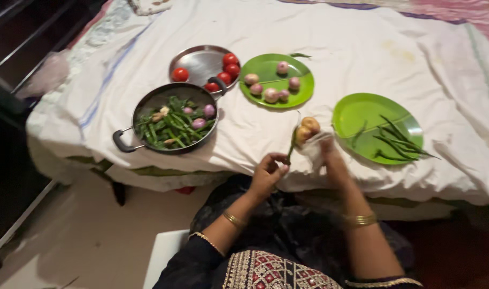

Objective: The person wipes green beans with a white cloth one by one while sitting on a bed and places the cleaned beans onto a green plate.

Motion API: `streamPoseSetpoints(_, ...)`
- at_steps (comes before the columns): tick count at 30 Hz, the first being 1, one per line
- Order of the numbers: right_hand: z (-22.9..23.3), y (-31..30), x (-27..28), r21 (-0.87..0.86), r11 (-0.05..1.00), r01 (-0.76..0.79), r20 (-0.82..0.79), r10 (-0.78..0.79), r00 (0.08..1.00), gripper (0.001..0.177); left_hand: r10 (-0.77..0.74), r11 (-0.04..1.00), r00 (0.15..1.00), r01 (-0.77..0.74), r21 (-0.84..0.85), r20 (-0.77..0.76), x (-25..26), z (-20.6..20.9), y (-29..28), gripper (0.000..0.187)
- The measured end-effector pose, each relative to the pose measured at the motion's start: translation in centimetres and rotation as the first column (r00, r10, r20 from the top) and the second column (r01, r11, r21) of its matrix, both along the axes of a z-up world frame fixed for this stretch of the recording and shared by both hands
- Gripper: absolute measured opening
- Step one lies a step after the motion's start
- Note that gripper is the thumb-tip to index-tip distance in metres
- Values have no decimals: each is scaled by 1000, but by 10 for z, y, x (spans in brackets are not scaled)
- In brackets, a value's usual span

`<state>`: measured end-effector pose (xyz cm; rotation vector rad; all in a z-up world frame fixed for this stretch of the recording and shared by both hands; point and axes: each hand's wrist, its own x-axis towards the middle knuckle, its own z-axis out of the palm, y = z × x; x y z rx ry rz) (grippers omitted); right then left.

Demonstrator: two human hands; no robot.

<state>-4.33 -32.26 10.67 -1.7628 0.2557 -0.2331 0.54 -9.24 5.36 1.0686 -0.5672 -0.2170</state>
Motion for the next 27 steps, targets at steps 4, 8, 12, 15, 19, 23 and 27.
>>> streamPoseSetpoints(4, 4, 47, 5, 51, 961, -273, 312, 245, 918, 34, -91, 994, 996, 91, 52, -5, -20, -17, -28, 20)
streamPoseSetpoints(8, 35, 52, -12, 33, 992, -119, 237, 108, 966, 26, -161, 987, 987, 161, -7, -6, -17, -17, -25, 19)
streamPoseSetpoints(12, 72, 56, -31, -741, 649, 173, 378, 189, 906, 35, -39, 966, 997, 53, 252, -61, -12, -3, 12, 20)
streamPoseSetpoints(15, 84, 74, -38, -772, 634, 44, 343, 359, 868, 35, -104, 973, 987, 126, 192, -121, -7, 1, 46, 27)
streamPoseSetpoints(19, 66, 97, -27, -873, 480, -89, 180, 485, 856, 30, -230, 942, 973, 224, 249, -3, 9, -14, 79, 32)
streamPoseSetpoints(23, 35, 107, -21, -973, 228, -41, 99, 569, 817, 26, -359, 874, 907, 409, 263, -220, 30, -43, 88, 35)
streamPoseSetpoints(27, 17, 106, -12, -979, 204, -26, 110, 628, 770, 23, -365, 831, 909, 415, 370, -198, 48, -63, 92, 31)
